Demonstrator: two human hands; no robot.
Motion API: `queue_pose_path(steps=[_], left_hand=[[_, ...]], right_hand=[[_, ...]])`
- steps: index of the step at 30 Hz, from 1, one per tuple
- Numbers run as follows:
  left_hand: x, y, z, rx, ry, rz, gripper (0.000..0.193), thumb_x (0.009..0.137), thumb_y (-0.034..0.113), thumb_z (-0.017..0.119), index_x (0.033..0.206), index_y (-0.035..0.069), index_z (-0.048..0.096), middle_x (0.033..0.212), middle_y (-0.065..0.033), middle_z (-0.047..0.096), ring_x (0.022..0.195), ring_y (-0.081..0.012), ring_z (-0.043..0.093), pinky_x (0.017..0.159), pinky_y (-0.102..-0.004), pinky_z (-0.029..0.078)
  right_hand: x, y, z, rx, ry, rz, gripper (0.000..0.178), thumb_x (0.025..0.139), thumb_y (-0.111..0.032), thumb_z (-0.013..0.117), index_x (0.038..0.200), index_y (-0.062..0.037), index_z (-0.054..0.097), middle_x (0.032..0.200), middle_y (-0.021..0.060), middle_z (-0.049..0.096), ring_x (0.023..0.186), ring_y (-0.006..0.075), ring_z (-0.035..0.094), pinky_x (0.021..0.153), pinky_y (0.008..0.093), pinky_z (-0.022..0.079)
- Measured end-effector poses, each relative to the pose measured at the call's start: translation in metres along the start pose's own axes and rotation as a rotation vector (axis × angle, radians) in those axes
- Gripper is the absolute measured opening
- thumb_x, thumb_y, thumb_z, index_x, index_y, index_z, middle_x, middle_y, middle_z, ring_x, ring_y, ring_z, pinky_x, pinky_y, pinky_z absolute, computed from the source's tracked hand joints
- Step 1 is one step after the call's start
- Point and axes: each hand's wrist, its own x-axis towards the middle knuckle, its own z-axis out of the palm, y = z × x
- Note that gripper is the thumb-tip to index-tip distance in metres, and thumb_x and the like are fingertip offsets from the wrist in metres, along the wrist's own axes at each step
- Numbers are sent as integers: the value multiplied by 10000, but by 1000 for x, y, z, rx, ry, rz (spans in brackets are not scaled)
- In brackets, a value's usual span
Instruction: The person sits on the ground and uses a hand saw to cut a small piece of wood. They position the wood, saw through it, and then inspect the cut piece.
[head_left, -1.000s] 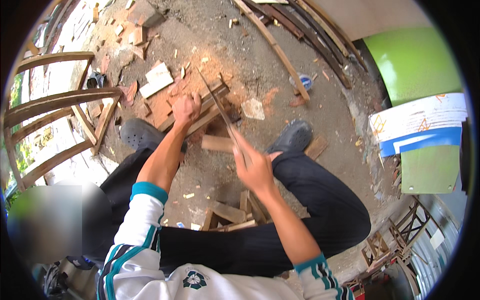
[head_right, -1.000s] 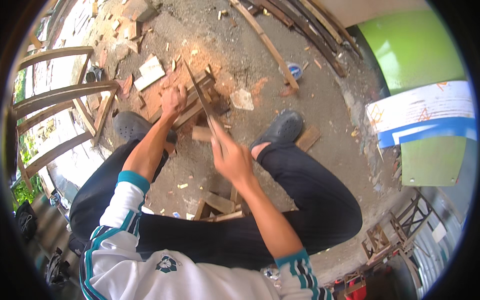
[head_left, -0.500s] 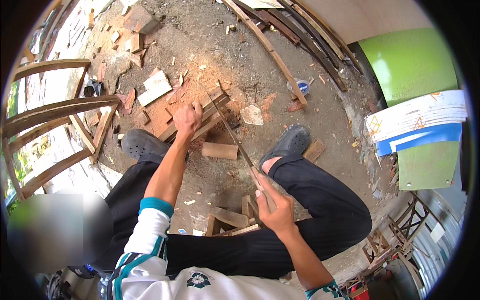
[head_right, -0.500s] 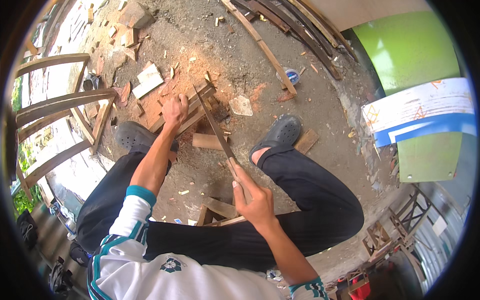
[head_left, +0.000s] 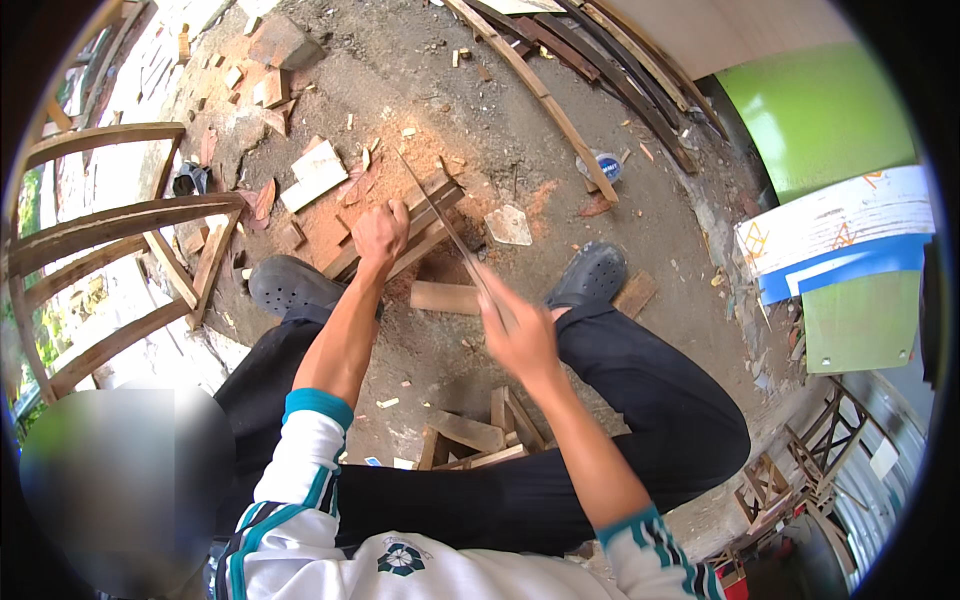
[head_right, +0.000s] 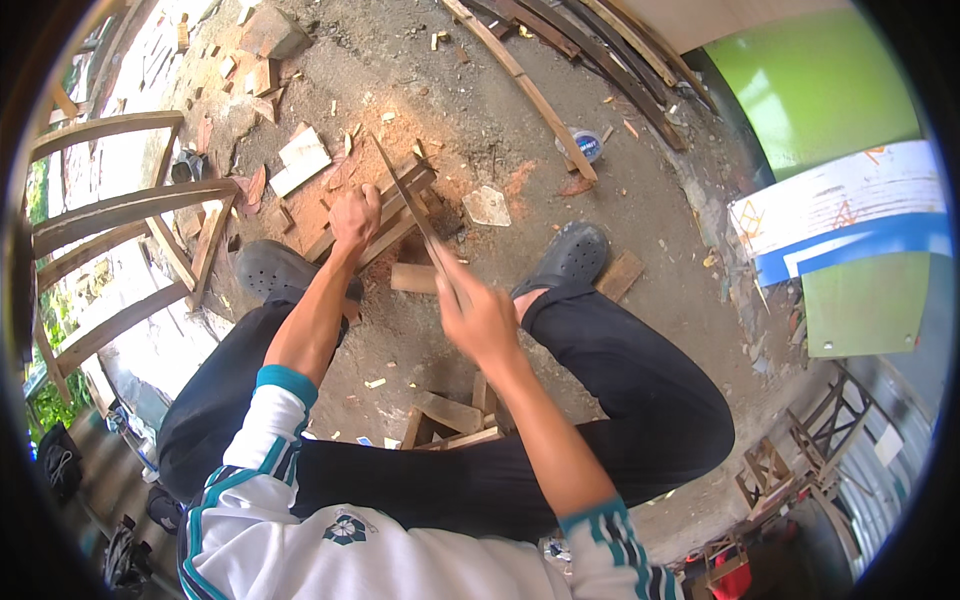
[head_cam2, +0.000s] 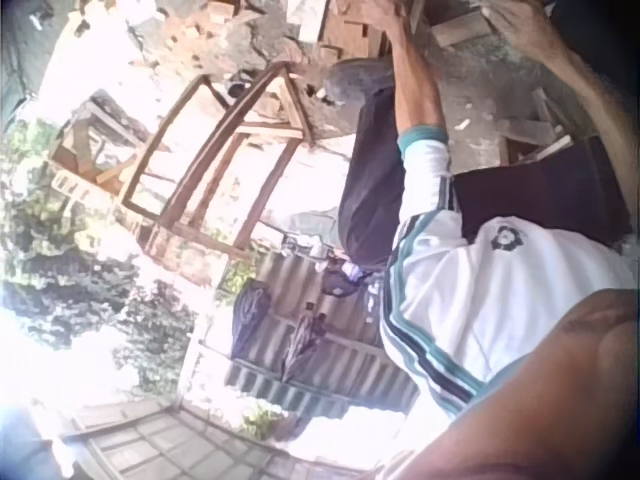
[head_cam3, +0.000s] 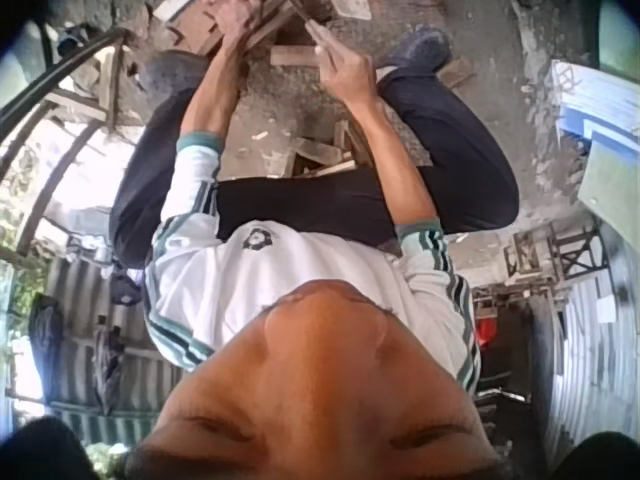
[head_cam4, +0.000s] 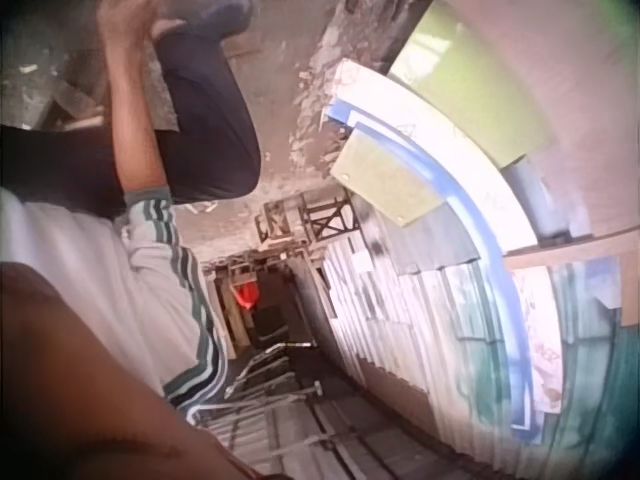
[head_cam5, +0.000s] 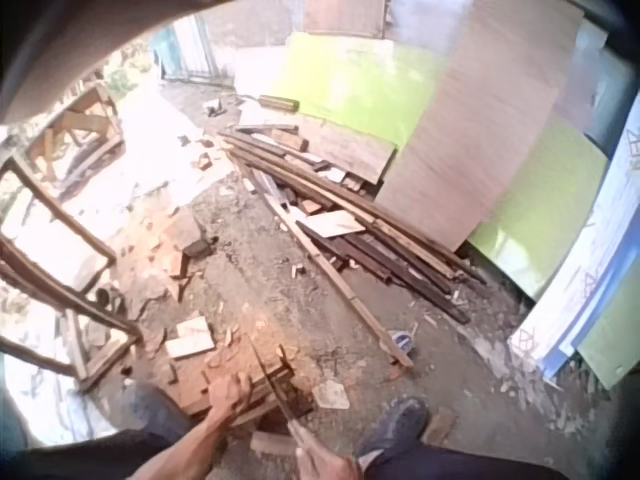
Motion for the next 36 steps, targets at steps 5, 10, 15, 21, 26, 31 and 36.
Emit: queue_pose_path(steps=[5, 10, 15, 21, 26, 31, 36], left_hand=[[-1, -11, 5, 51, -74, 0, 553, 963, 380, 435, 786, -60, 720, 743, -344, 648, 712, -485, 686, 736, -546, 547], [5, -4, -6, 46, -73, -50, 537, 962, 389, 417, 850, -27, 737, 790, -342, 662, 749, -489, 688, 761, -547, 544], [18, 6, -2, 45, -76, 6, 565, 963, 400, 400, 834, -41, 728, 812, -340, 670, 791, -491, 690, 797, -550, 537], [7, -5, -1, 57, -146, -59, 574, 963, 403, 403, 830, -53, 725, 805, -347, 662, 775, -504, 683, 790, -556, 536], [3, -1, 6, 26, -74, 40, 543, 959, 378, 447, 800, -68, 713, 778, -355, 650, 756, -505, 683, 753, -544, 544], [5, -8, 1, 41, -122, -29, 588, 961, 412, 413, 859, -72, 730, 812, -370, 656, 792, -509, 686, 786, -558, 541], [10, 5, 3, 36, -121, -39, 582, 967, 409, 402, 879, -59, 736, 837, -351, 670, 818, -508, 687, 809, -552, 534]], right_hand=[[19, 6, 23, -78, -33, 36, 436, 969, -158, 577, 1404, -167, 598, 1167, 248, 678, 962, 419, 690, 791, 453, 576], [-68, -42, -43, -20, 36, -19, 417, 977, -154, 572, 1389, -87, 594, 1198, 229, 672, 1032, 401, 674, 815, 409, 572], [67, 13, 46, -132, -14, 75, 419, 974, -207, 591, 1381, -107, 601, 971, 255, 711, 813, 422, 710, 698, 464, 578], [-53, -25, -18, -27, 112, -80, 446, 958, -196, 601, 1391, -88, 590, 948, 244, 719, 818, 410, 721, 709, 476, 585], [76, 8, 46, -208, -59, 113, 434, 963, -228, 588, 1372, -85, 610, 895, 239, 719, 812, 408, 723, 688, 488, 589], [-63, -23, -21, -3, 93, -91, 440, 967, -190, 590, 1403, -135, 586, 1235, 237, 668, 855, 408, 721, 720, 449, 600], [37, 46, 33, -117, 65, -60, 420, 967, -196, 585, 1384, -148, 610, 901, 223, 721, 750, 440, 694, 634, 491, 552]])
